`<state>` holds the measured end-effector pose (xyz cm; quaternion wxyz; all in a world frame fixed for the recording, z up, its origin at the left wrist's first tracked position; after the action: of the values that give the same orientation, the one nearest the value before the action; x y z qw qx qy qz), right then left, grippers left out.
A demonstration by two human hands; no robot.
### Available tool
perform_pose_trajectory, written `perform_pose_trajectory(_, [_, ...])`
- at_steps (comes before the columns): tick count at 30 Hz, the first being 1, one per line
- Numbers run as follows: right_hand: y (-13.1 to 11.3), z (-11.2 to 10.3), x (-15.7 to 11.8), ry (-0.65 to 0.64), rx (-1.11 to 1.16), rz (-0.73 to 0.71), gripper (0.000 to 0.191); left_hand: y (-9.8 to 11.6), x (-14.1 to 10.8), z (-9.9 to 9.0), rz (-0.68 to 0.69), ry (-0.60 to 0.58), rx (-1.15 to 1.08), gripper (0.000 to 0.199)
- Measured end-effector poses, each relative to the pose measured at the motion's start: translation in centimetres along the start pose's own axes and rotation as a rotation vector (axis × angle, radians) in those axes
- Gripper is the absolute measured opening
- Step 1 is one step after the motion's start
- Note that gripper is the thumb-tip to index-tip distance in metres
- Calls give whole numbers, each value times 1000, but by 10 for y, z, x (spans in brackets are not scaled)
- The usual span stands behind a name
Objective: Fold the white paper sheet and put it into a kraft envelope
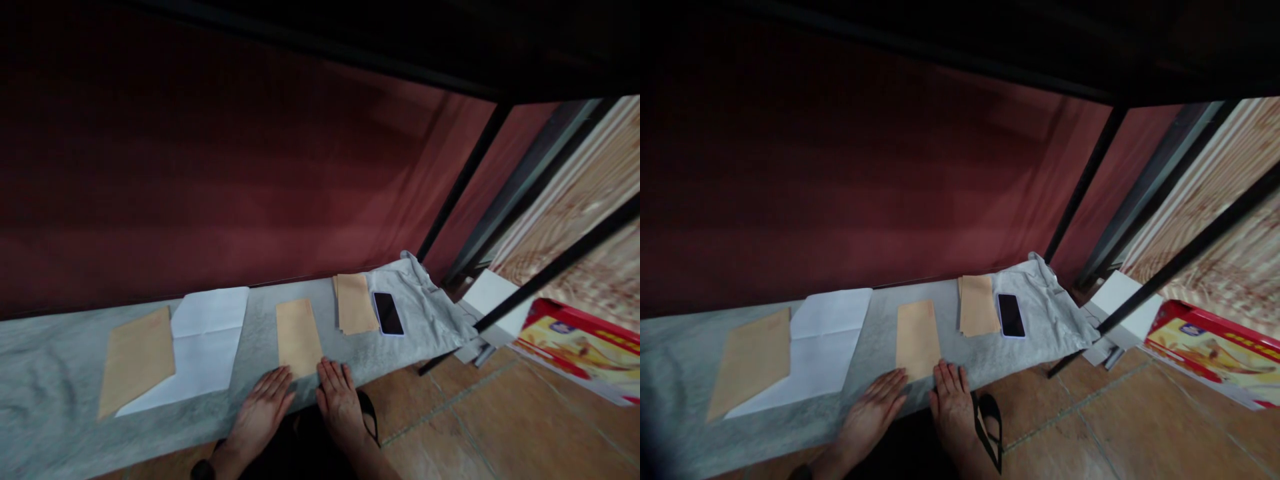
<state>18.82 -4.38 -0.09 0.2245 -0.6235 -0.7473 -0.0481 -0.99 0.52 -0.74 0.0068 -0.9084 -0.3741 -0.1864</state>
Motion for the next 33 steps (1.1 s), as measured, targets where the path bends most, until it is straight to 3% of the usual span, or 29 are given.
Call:
perform_pose_trajectory(7, [1, 6, -2, -2, -3, -2, 45, 22, 67, 22, -1, -65, -39, 53])
perform_pose_trajectory(10, [2, 5, -3, 12, 9, -11, 43, 24, 81, 25, -6, -57, -41, 55])
perform_pose_trajectory(20, [2, 11, -4, 59, -1, 7, 49, 8, 30, 17, -158, 126, 100, 58])
perform_pose_trajectory(28, [1, 2, 4, 9, 30, 41, 43, 21, 49, -5, -129, -13, 103, 54])
perform_pose_trajectory(33, [4, -2, 11, -12, 90, 54, 42, 25, 48, -6, -102, -49, 114, 53])
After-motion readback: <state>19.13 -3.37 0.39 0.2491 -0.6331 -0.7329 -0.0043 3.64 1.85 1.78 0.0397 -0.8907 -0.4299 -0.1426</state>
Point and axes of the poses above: each hand's wrist, its own x-axis towards the middle knuckle, its own z-axis out of the palm, y = z × x, the point moved 4 cm from there along x, towards the middle knuckle, and after that the axes turned 4 degrees about -x, right-handed, at the moved point
